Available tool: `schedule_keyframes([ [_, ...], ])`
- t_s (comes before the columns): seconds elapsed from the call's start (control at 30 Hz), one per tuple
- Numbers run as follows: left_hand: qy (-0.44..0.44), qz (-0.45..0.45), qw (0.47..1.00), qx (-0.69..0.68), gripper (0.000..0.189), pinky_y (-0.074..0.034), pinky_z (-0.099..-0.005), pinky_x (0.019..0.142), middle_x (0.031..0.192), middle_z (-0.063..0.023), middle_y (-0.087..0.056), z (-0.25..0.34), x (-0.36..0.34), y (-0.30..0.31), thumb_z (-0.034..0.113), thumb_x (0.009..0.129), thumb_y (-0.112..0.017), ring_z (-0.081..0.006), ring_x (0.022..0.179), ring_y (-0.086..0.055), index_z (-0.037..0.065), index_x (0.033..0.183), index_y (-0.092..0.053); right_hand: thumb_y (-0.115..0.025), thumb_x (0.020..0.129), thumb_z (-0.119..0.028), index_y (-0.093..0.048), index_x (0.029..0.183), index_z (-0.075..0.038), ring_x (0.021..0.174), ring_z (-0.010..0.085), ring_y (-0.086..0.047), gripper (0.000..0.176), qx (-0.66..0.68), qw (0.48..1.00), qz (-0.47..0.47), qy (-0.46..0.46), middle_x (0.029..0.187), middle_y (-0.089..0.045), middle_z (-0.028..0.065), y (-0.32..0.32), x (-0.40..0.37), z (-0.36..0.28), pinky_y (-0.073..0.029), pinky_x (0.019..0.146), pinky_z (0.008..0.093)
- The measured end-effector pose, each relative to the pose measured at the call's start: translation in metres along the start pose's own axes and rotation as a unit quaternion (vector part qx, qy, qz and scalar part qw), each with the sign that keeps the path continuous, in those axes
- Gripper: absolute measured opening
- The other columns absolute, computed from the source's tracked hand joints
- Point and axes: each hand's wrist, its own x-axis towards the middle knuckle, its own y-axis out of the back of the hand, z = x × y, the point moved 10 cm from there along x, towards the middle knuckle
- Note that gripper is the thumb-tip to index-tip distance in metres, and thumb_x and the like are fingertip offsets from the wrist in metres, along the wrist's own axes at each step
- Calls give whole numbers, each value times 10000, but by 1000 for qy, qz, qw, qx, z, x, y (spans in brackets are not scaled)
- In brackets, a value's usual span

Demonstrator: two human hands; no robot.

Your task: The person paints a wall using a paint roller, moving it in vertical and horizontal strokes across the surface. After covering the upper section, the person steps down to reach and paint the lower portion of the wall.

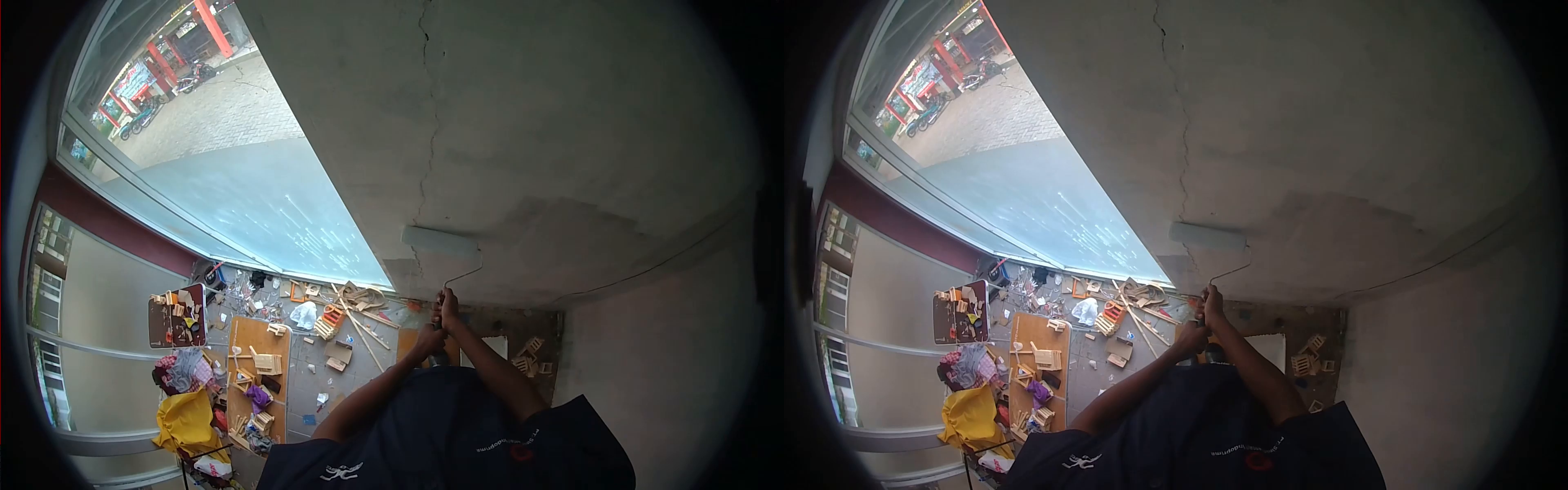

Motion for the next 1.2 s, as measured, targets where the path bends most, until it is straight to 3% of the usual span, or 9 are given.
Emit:
schedule_keyframes([
  [0.3, -99, -107, 984, -107, 224, -357, -255, 401, 605, -25, -487, 19, -33, -62, 166, 758, -587, -119, 459, -477, 28, 905, -489, -377, 874, -461, -359, 658, -155, 314, 87, -222, 375, -105, 992, 20, 64, 454, -245, -33, 1, -83, -44, -204, 298, 258],
  [0.4, -94, -215, 958, -163, 191, -369, -252, 414, 617, -35, -511, 21, -41, -95, 153, 782, -591, -114, 484, -495, 22, 894, -507, -370, 882, -466, -354, 660, -154, 312, 84, -227, 383, -128, 988, 23, 78, 451, -241, -36, 11, -101, -54, -203, 294, 253],
  [0.5, -117, -276, 949, -95, 158, -381, -250, 428, 626, -45, -535, 38, -50, -117, 141, 791, -599, -118, 494, -506, 14, 856, -530, -363, 890, -474, -343, 648, -150, 312, 81, -225, 405, -125, 987, 22, 93, 446, -251, -37, 20, -116, -70, -211, 292, 260],
  [0.6, -285, -330, 892, 118, 91, -410, -262, 498, 694, -38, -560, 68, -75, -140, 103, 779, -559, -117, 594, -534, 13, 794, -563, -356, 898, -457, -353, 658, -152, 300, 83, -214, 388, -131, 986, 17, 102, 445, -227, -40, 28, -131, -85, -200, 286, 246],
  [0.63, -240, -334, 910, 57, 73, -400, -262, 476, 666, -38, -548, 72, -76, -143, 88, 779, -568, -118, 562, -523, 17, 773, -550, -352, 900, -457, -353, 654, -153, 298, 82, -212, 391, -127, 986, 17, 108, 445, -228, -40, 30, -132, -88, -199, 286, 247],
  [0.8, -99, -294, 947, -87, 85, -362, -263, 416, 592, -25, -483, 66, -68, -145, 29, 760, -578, -104, 484, -465, 31, 728, -499, -345, 893, -453, -348, 647, -146, 302, 83, -224, 393, -133, 982, 22, 130, 442, -256, -38, 37, -126, -96, -215, 289, 259],
  [0.9, -73, -260, 945, -183, 81, -343, -261, 406, 588, -18, -456, 58, -53, -136, 22, 745, -559, -93, 472, -435, 39, 731, -481, -346, 892, -460, -349, 635, -140, 299, 85, -233, 412, -119, 987, 39, 102, 438, -260, -33, 35, -112, -93, -215, 286, 259],
  [1.13, -172, -97, 963, -184, 101, -337, -240, 389, 572, -21, -467, 67, -37, -82, 112, 741, -548, -107, 455, -465, 37, 723, -482, -393, 871, -502, -355, 648, -159, 317, 83, -227, 411, -111, 987, 73, 87, 467, -239, -43, 24, -75, -74, -213, 294, 245],
  [1.2, -84, -122, 971, -189, 97, -338, -243, 383, 565, -24, -472, 45, -28, -78, 109, 740, -548, -113, 441, -465, 35, 727, -487, -394, 872, -491, -352, 647, -159, 321, 84, -227, 404, -98, 992, 66, 42, 468, -234, -40, 36, -54, -54, -211, 295, 250],
])
